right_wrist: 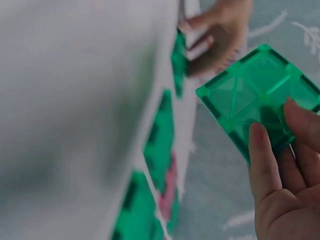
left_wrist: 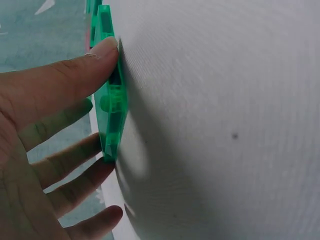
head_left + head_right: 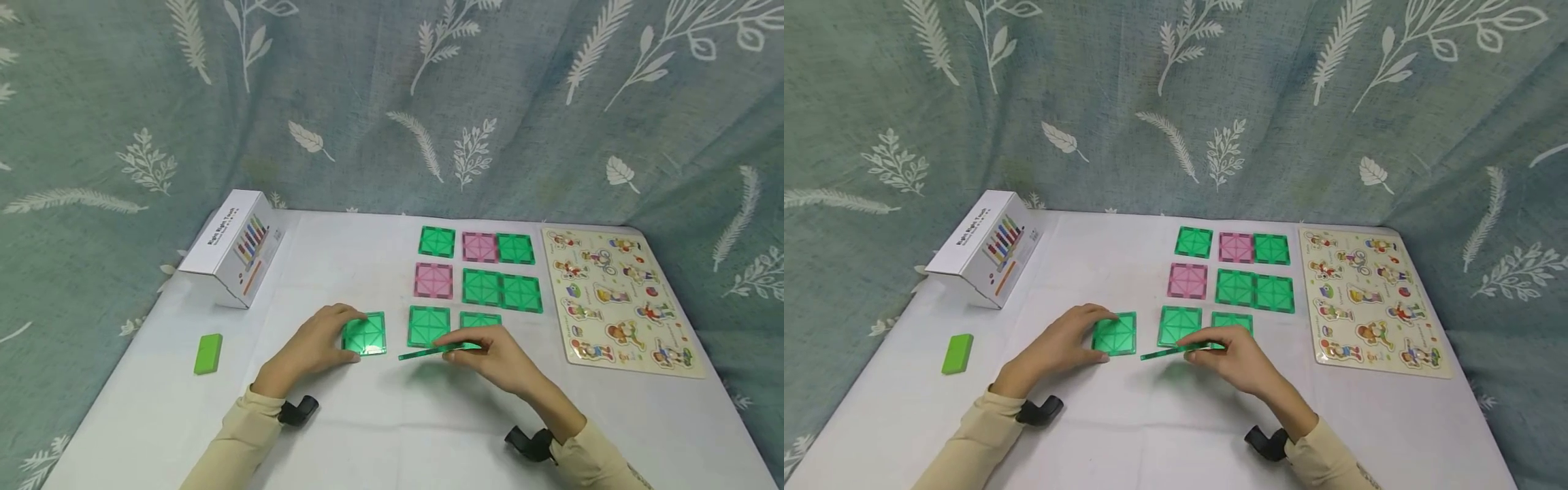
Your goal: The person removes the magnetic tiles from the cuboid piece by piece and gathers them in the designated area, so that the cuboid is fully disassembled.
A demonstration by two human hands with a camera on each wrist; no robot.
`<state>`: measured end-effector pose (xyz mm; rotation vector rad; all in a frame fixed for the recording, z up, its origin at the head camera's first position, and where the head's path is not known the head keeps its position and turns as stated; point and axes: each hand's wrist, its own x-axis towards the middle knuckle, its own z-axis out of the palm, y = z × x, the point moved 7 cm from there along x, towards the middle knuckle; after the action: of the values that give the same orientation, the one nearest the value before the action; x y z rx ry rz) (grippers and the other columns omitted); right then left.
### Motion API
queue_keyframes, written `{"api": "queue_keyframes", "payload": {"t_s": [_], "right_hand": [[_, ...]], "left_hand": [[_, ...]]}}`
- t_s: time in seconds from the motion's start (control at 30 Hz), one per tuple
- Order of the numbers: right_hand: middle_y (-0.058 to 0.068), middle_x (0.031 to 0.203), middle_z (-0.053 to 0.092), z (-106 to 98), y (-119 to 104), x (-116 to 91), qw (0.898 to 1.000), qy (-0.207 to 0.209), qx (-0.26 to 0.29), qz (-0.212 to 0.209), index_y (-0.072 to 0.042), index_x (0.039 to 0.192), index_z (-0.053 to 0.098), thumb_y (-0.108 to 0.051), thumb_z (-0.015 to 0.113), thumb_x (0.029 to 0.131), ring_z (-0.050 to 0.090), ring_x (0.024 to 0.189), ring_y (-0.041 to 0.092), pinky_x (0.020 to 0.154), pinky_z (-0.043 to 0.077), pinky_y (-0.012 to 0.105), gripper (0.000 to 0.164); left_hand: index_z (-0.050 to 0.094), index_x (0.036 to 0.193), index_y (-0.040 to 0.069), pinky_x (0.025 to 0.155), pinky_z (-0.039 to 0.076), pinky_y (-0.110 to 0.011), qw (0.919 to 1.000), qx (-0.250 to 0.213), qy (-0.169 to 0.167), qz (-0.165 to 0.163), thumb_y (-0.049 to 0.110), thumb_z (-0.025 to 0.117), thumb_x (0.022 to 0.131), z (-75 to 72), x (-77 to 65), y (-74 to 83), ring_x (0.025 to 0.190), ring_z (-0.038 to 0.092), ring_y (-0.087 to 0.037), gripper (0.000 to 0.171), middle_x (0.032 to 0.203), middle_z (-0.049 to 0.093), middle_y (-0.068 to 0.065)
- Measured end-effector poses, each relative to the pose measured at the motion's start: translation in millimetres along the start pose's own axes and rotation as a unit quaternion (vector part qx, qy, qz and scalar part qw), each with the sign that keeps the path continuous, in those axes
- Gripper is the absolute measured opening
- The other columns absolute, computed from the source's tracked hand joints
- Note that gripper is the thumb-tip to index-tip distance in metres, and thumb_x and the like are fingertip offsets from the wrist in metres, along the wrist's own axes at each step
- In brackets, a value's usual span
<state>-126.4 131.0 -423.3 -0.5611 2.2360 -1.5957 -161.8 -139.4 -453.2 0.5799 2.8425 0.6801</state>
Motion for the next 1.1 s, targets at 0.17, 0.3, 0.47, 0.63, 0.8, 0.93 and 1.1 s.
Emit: {"api": "queue_keyframes", "payload": {"t_s": [0.17,0.3,0.47,0.63,0.8,0.93,1.1], "right_hand": [[0.018,0.120,0.072,-24.5,-5.6,-14.3,1.000,0.010,0.012,-0.015,-0.003,0.114,0.075,-0.012,0.074,0.091,0.069,0.106,0.002,0.087,0.062,0.026,0.025],[0.015,0.115,0.075,-45.9,-4.1,-25.0,0.999,0.040,-0.027,-0.009,-0.007,0.110,0.077,-0.018,0.077,0.088,0.068,0.104,0.000,0.084,0.062,0.025,0.024],[0.010,0.114,0.075,-78.1,-2.0,-42.1,0.995,0.082,-0.061,0.012,-0.006,0.111,0.077,-0.018,0.079,0.086,0.070,0.101,-0.001,0.082,0.062,0.025,0.027],[0.005,0.110,0.077,-103.5,5.6,-56.2,0.983,0.123,-0.122,0.054,-0.011,0.105,0.079,-0.023,0.076,0.090,0.064,0.101,-0.011,0.078,0.060,0.024,0.020],[0.009,0.110,0.076,-119.0,19.9,-61.5,0.956,0.182,-0.197,0.120,-0.019,0.097,0.081,-0.038,0.077,0.088,0.063,0.091,-0.004,0.067,0.056,0.027,0.022],[0.013,0.114,0.074,-126.9,24.8,-64.0,0.942,0.217,-0.217,0.137,-0.016,0.097,0.080,-0.036,0.080,0.086,0.069,0.094,0.016,0.063,0.056,0.024,0.022],[0.012,0.108,0.076,-131.0,24.2,-66.4,0.940,0.236,-0.222,0.107,-0.013,0.099,0.078,-0.027,0.077,0.090,0.063,0.099,-0.004,0.076,0.053,0.010,0.017]], "left_hand": [[0.064,0.133,0.022,0.108,0.049,-0.053,0.9999,-0.004,-0.010,0.012,0.026,0.091,0.072,1.3,-6.4,5.3,0.131,0.053,-0.031,0.066,0.137,0.059,-0.006],[0.065,0.132,0.022,0.107,0.049,-0.053,0.9998,-0.003,-0.016,0.014,0.026,0.091,0.073,3.3,-9.6,8.3,0.131,0.052,-0.031,0.065,0.137,0.059,-0.006],[0.065,0.132,0.022,0.108,0.049,-0.053,0.9998,-0.010,-0.014,0.013,0.025,0.091,0.073,4.6,-10.7,10.7,0.131,0.052,-0.031,0.064,0.137,0.058,-0.006],[0.064,0.132,0.022,0.109,0.048,-0.052,0.9996,-0.016,-0.010,0.021,0.026,0.090,0.073,6.0,-8.7,13.7,0.131,0.052,-0.030,0.064,0.137,0.059,-0.005],[0.064,0.132,0.021,0.109,0.049,-0.051,0.9996,-0.013,-0.003,0.026,0.026,0.090,0.074,5.8,-8.4,13.9,0.131,0.052,-0.029,0.064,0.137,0.059,-0.004],[0.064,0.132,0.022,0.109,0.048,-0.050,0.9996,-0.015,-0.003,0.024,0.027,0.090,0.074,6.3,-8.4,13.0,0.131,0.052,-0.029,0.064,0.137,0.059,-0.003],[0.064,0.132,0.022,0.109,0.048,-0.050,0.9996,-0.018,-0.001,0.022,0.028,0.090,0.074,7.2,-9.6,11.5,0.131,0.052,-0.028,0.064,0.137,0.059,-0.003]]}}
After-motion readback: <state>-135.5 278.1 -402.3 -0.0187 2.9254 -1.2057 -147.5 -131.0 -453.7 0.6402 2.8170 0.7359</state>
